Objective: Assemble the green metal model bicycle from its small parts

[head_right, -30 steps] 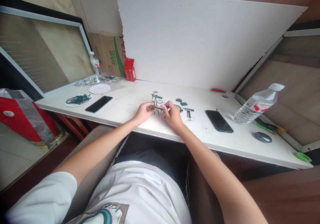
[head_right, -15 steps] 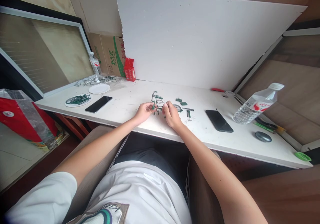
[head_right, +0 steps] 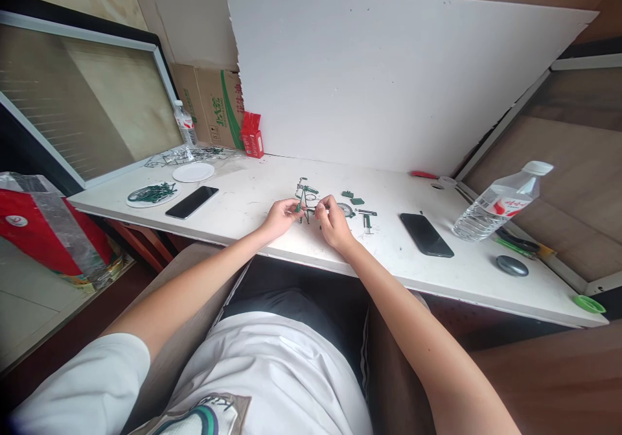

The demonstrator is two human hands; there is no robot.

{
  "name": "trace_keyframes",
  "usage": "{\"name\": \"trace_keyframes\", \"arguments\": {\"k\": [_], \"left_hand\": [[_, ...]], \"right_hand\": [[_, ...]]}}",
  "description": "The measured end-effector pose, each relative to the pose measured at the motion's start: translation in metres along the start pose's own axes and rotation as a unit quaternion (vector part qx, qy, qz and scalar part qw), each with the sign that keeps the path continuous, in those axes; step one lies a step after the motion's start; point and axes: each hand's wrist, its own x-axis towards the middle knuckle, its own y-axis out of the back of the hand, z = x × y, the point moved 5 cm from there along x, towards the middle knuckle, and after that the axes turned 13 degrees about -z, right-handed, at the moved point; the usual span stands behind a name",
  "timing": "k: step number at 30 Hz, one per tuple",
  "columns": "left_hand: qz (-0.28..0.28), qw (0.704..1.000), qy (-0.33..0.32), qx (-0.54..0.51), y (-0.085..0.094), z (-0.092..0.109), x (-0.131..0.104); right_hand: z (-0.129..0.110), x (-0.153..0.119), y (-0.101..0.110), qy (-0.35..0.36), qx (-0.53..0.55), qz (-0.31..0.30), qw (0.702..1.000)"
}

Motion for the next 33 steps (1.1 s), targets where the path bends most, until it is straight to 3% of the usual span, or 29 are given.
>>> {"name": "trace_keyframes", "arguments": {"k": [16, 33], "left_hand": [[-0.021, 0.999, 0.01, 0.027, -0.001, 0.003, -0.002], [-0.008, 0.999, 0.031, 0.028, -0.001, 0.002, -0.004]], "right_hand": [[0.002, 0.001, 0.001, 0.013, -0.018, 0.016, 1.0], [-0.008, 0.0, -0.004, -0.011, -0.06, -0.025, 0.998]]}}
